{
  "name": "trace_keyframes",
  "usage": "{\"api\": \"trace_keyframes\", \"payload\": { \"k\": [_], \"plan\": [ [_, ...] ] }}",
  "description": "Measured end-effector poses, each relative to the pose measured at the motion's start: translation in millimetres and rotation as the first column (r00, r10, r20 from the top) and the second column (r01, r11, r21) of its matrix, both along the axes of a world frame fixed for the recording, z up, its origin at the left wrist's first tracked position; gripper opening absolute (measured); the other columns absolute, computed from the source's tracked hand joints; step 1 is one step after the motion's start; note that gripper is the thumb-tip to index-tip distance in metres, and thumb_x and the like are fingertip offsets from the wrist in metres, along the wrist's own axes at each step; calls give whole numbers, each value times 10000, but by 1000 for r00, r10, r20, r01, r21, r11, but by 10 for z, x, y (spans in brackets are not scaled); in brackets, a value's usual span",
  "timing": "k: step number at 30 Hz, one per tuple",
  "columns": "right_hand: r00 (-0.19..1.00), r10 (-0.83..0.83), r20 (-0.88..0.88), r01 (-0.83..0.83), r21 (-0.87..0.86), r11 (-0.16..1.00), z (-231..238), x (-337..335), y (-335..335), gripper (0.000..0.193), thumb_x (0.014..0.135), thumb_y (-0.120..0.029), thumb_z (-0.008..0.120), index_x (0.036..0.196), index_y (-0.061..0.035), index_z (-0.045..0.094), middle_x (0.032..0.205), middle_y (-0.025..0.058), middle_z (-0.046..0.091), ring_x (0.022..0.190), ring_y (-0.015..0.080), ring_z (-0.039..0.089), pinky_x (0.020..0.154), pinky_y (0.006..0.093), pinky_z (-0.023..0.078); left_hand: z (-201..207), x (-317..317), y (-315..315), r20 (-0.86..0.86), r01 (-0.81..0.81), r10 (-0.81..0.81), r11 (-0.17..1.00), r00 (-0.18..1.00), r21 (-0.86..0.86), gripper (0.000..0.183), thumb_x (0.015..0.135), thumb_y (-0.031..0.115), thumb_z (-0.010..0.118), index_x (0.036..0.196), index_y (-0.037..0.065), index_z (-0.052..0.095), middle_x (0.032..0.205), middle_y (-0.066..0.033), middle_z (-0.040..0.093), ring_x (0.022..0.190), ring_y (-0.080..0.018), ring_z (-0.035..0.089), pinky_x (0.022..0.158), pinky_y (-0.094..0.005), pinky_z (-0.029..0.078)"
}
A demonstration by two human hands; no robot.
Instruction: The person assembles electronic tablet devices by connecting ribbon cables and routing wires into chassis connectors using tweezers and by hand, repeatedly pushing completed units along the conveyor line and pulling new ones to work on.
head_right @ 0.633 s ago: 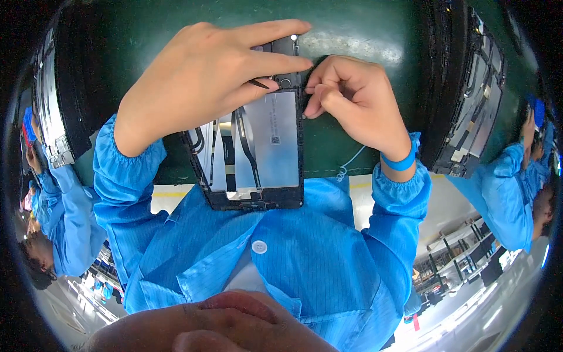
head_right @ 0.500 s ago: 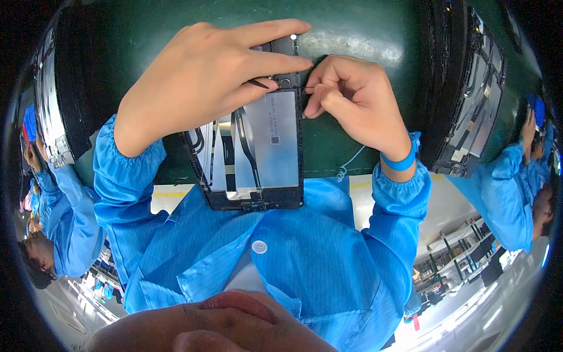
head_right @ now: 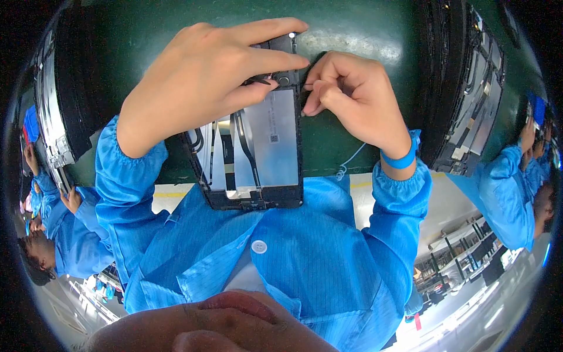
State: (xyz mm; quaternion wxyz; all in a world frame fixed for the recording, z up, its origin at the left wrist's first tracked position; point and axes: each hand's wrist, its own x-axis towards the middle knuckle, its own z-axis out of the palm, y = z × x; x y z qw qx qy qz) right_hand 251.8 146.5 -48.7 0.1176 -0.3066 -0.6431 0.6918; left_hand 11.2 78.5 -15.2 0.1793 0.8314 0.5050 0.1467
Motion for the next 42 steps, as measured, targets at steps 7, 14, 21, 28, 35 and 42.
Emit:
{"api": "trace_keyframes", "payload": {
  "k": [7, 14, 21, 28, 35, 42],
  "plan": [
    [1000, -9, -12, 8, -24, 1000, -25, -2, -6, 117, 899, 36, 535, 788, 32, 496, 937, 144, 608, 776, 196, 715, 693, 278, 567, -107, -35, 4, 51, 13, -14, 1000, 999, 23, 384, 779, 139, 760, 1158, 195, 733, 1364, -52, 611, 881, -283, 698, 747, -385, 557],
    [1000, -20, -19, 19, -51, 999, -10, -12, -13, 107, 899, 39, 530, 797, 36, 494, 946, 146, 599, 782, 201, 714, 690, 285, 576, -98, -44, 17, 68, 23, -25, 999, 997, 35, 414, 779, 138, 758, 1187, 200, 727, 1365, -53, 610, 888, -289, 696, 751, -383, 555],
    [1000, -10, -19, 9, -42, 999, -7, -15, 2, 103, 895, 41, 520, 798, 36, 486, 949, 147, 595, 782, 205, 712, 689, 289, 581, -102, -46, 25, 80, 20, -22, 999, 997, 25, 415, 776, 132, 758, 1186, 192, 728, 1367, -53, 608, 892, -287, 696, 749, -382, 554],
    [1000, -14, -10, 13, -35, 999, -18, -6, 2, 109, 894, 38, 520, 793, 32, 477, 948, 150, 596, 785, 209, 717, 687, 291, 582, -130, -40, 27, 85, 24, -28, 998, 996, 51, 405, 779, 124, 754, 1179, 182, 731, 1363, -55, 611, 884, -289, 696, 744, -382, 553],
    [1000, -2, -18, 2, -30, 1000, -19, 5, 17, 106, 895, 37, 520, 799, 29, 477, 949, 150, 595, 788, 212, 718, 690, 290, 584, -96, -20, 17, 68, 6, -9, 999, 998, 45, 377, 781, 139, 750, 1156, 178, 737, 1351, -54, 620, 879, -286, 699, 751, -381, 558],
    [997, -69, -45, 65, -88, 994, 1, -5, -14, 113, 936, 16, 549, 831, 31, 511, 927, 129, 604, 777, 199, 715, 690, 286, 588, -46, 23, -9, 17, -13, 13, 1000, 1000, -3, 365, 769, 146, 753, 1133, 173, 743, 1350, -52, 619, 878, -286, 702, 755, -388, 565]
  ]
}}
